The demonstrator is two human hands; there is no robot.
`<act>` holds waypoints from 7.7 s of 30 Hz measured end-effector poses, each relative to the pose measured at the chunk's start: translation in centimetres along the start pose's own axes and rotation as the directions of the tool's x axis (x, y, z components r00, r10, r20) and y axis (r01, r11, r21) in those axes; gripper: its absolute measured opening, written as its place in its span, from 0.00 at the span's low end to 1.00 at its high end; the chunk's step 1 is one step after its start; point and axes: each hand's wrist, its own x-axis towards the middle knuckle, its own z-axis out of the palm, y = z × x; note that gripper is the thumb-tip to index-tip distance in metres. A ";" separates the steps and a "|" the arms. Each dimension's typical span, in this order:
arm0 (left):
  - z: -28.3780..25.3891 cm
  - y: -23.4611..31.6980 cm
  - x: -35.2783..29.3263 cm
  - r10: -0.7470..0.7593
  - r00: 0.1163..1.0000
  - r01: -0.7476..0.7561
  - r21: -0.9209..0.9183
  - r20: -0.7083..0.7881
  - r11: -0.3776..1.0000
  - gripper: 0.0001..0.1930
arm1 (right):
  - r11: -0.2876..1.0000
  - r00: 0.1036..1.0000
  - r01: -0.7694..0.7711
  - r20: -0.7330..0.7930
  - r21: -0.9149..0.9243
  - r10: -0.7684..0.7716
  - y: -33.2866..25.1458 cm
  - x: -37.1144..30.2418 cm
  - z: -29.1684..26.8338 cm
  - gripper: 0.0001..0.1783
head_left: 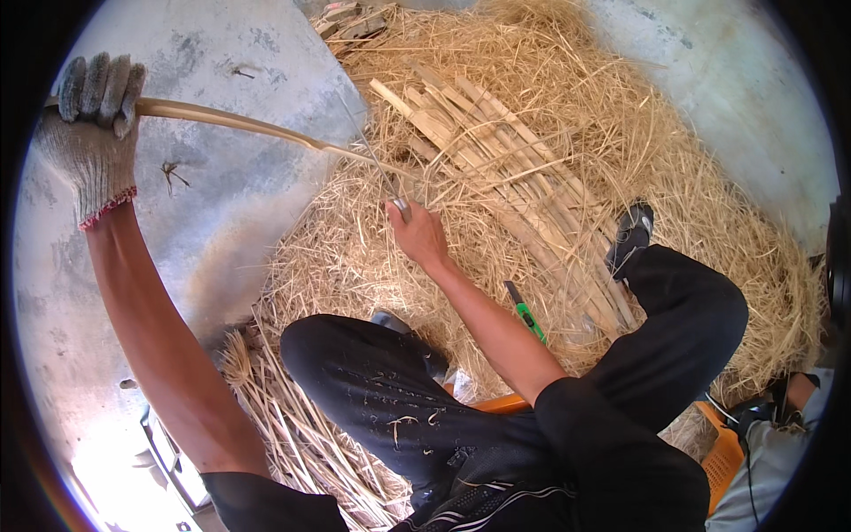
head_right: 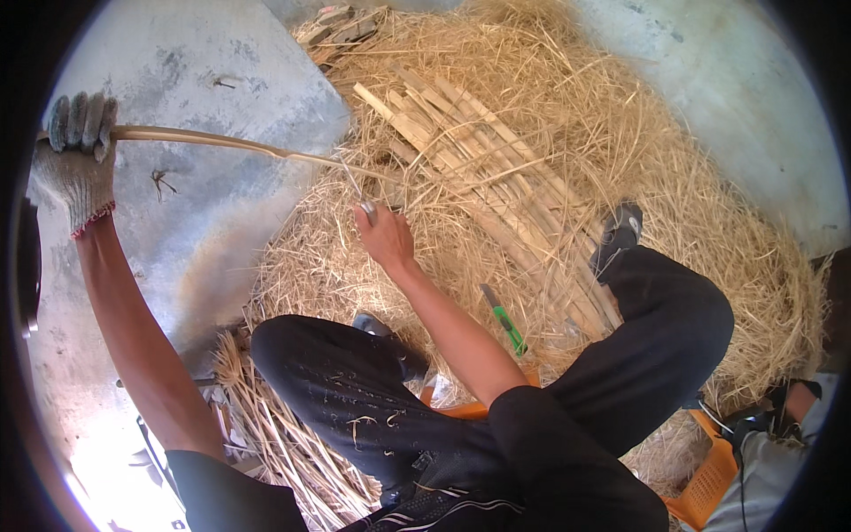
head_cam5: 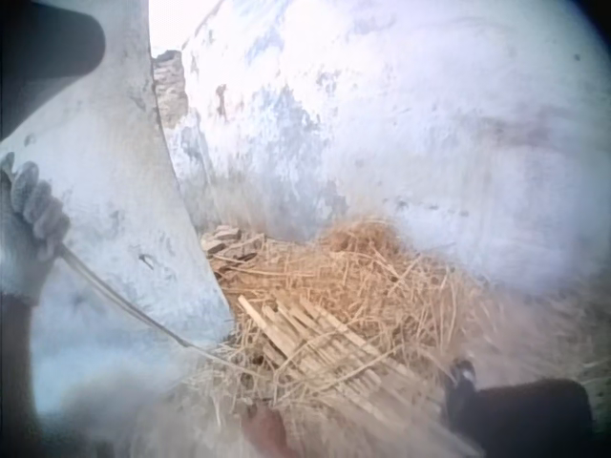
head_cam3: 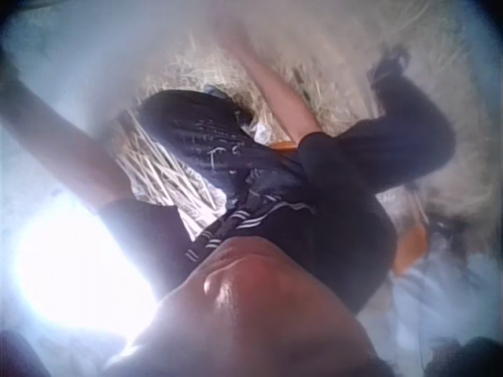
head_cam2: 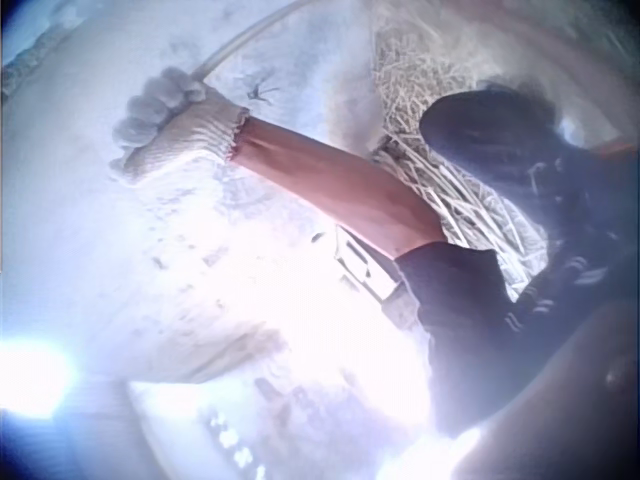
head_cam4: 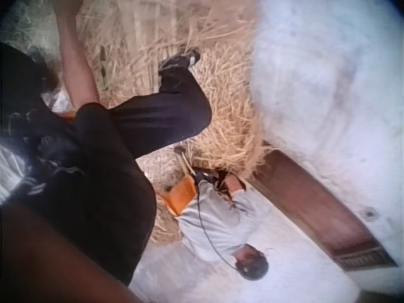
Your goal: The person sits cross-legged on a straw-covered floor and uses a knife to split long bamboo strips into thinner slivers. They hold the bamboo with a gloved left hand and shave the material with a green-handled knife in their right hand, discarding the finished slivers onto the floor.
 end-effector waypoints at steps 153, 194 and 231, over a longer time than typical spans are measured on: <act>-14.3 21.4 -13.0 0.363 0.879 -0.441 -0.238 -0.309 0.866 0.24 | 0.941 0.893 0.236 0.437 -0.244 -0.110 -14.4 -12.1 -36.9 0.32; -13.8 11.6 -32.1 -0.091 0.874 0.061 -0.078 -0.478 0.995 0.23 | 0.155 0.926 0.238 -0.176 0.959 -0.335 -12.2 -2.9 -24.1 0.49; -6.9 16.7 -29.3 0.240 0.937 0.020 0.726 -0.253 0.687 0.12 | 0.850 0.868 -0.377 0.460 0.368 0.186 -8.0 -10.8 -18.9 0.16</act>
